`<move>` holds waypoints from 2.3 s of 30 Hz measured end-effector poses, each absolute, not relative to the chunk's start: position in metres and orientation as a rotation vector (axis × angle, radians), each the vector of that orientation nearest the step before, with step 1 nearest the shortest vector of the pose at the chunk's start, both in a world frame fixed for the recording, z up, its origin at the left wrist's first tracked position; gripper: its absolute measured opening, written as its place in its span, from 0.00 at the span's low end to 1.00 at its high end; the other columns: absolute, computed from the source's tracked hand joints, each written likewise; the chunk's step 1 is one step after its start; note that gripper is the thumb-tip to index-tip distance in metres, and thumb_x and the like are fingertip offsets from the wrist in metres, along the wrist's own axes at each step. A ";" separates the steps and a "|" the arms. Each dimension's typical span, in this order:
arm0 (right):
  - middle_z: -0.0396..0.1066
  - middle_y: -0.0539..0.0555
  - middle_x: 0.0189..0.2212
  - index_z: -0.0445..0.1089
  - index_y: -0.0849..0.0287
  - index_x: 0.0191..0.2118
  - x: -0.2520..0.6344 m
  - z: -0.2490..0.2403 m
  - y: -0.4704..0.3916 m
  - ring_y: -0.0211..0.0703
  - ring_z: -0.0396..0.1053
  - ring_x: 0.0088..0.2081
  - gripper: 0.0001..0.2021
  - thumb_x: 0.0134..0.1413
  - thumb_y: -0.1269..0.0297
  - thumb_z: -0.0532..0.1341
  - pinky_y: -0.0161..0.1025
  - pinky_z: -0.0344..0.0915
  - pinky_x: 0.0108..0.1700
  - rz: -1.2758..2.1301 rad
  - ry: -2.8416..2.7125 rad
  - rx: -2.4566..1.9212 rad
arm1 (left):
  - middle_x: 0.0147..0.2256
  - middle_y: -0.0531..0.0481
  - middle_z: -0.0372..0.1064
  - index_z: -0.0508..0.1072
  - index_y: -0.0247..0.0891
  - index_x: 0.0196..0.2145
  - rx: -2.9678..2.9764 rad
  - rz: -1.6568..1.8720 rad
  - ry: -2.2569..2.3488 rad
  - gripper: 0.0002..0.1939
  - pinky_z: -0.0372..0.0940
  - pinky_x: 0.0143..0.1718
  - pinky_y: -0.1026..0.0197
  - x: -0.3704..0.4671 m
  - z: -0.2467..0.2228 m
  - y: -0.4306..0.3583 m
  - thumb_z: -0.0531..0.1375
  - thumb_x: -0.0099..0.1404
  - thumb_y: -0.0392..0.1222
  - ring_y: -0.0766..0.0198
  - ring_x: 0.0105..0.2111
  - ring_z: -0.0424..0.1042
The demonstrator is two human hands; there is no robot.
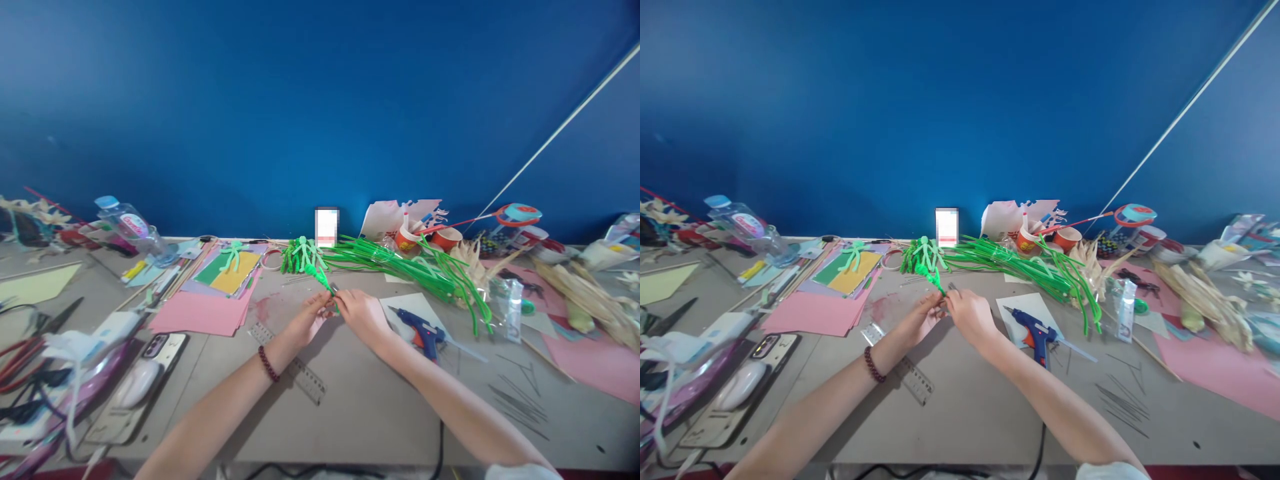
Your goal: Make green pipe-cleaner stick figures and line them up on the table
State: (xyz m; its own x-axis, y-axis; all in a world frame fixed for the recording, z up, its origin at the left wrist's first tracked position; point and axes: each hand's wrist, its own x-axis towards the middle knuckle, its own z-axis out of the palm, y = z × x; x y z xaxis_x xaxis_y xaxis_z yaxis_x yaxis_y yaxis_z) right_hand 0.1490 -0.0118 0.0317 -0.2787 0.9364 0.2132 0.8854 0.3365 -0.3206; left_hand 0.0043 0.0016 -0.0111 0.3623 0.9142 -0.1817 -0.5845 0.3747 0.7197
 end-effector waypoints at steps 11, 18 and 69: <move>0.63 0.48 0.19 0.66 0.58 0.25 0.152 0.033 -0.005 0.35 0.58 0.21 0.14 0.56 0.56 0.54 0.33 0.52 0.25 1.028 -1.830 -1.337 | 0.29 0.51 0.71 0.76 0.36 0.29 0.657 1.135 0.576 0.11 0.58 0.32 0.63 0.007 -0.010 0.003 0.70 0.48 0.42 0.66 0.30 0.66; 0.56 0.44 0.17 0.61 0.60 0.22 0.145 0.027 -0.007 0.27 0.46 0.17 0.17 0.38 0.54 0.67 0.29 0.39 0.18 2.141 -1.139 -0.922 | 0.28 0.51 0.69 0.76 0.36 0.30 0.692 1.038 0.551 0.16 0.59 0.31 0.62 0.004 0.003 -0.002 0.71 0.44 0.46 0.67 0.25 0.64; 0.71 0.57 0.33 0.69 0.60 0.39 0.149 0.025 -0.011 0.43 0.66 0.37 0.10 0.61 0.70 0.51 0.35 0.59 0.33 0.182 -2.308 -1.387 | 0.28 0.52 0.68 0.72 0.36 0.25 0.599 1.119 0.686 0.10 0.58 0.32 0.64 0.003 -0.014 0.004 0.70 0.47 0.38 0.68 0.29 0.65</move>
